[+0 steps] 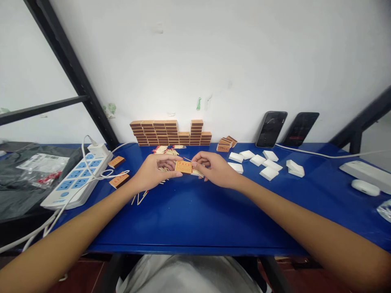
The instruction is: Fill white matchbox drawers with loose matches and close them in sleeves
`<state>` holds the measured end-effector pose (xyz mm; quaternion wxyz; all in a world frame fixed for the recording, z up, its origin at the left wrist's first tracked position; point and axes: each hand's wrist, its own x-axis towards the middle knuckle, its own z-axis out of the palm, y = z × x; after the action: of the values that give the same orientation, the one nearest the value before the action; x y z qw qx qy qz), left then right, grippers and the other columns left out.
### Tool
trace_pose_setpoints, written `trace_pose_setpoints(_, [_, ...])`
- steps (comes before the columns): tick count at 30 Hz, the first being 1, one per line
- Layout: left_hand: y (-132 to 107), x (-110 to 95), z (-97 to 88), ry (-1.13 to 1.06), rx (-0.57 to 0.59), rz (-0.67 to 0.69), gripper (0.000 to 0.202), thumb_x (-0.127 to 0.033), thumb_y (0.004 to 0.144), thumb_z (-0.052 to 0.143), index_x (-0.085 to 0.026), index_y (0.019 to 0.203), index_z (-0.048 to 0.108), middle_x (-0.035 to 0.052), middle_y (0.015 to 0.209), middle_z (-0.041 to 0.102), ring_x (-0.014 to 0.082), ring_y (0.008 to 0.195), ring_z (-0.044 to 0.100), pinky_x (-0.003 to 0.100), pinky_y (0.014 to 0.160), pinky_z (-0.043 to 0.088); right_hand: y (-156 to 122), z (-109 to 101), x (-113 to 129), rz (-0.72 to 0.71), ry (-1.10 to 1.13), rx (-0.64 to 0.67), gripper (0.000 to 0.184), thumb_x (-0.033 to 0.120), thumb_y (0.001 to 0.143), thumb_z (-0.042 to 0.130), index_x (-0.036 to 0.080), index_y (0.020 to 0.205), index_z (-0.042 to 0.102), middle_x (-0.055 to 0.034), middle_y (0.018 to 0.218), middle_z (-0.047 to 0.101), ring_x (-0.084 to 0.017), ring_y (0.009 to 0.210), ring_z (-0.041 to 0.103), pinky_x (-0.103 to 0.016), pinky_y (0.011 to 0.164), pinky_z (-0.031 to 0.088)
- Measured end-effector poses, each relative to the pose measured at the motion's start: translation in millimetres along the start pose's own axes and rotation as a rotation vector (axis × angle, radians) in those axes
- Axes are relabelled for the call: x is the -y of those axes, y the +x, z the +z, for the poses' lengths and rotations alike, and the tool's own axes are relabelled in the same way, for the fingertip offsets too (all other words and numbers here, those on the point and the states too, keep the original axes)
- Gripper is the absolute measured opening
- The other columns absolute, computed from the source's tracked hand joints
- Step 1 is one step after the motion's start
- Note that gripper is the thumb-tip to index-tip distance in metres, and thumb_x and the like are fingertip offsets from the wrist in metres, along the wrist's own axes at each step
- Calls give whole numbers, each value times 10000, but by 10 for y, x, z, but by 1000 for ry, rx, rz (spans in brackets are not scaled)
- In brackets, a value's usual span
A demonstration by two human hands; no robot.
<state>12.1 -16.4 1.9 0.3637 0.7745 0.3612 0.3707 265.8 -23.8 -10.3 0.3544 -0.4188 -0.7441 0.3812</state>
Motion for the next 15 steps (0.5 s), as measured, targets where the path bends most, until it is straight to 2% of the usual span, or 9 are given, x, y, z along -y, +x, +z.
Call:
trace_pose_setpoints(7, [4, 1, -18, -48, -24, -12, 550, -369, 705, 930, -157, 1189, 781, 66, 912, 773, 178, 821, 716, 315, 820, 625, 17, -80, 60, 58, 45, 14, 383, 584, 933, 653, 219, 1047, 625, -54, 956, 694, -151, 626, 675, -248, 417, 521])
trace_pose_setpoints(12, [20, -11, -30, -100, -64, -42, 580, -377, 681, 944, -138, 1183, 780, 81, 920, 787, 183, 816, 726, 329, 830, 632, -12, -205, 135, -88, -155, -77, 339, 528, 903, 711, 212, 1005, 643, -47, 945, 699, -145, 693, 641, -272, 562, 511])
trace_pose_setpoints(15, [28, -3, -32, -124, -101, -62, 583, -371, 672, 952, -135, 1177, 781, 92, 962, 798, 186, 832, 735, 339, 855, 635, -41, -246, 168, -164, -245, -79, 317, 514, 902, 714, 208, 967, 663, -48, 924, 698, -159, 755, 641, -281, 626, 491])
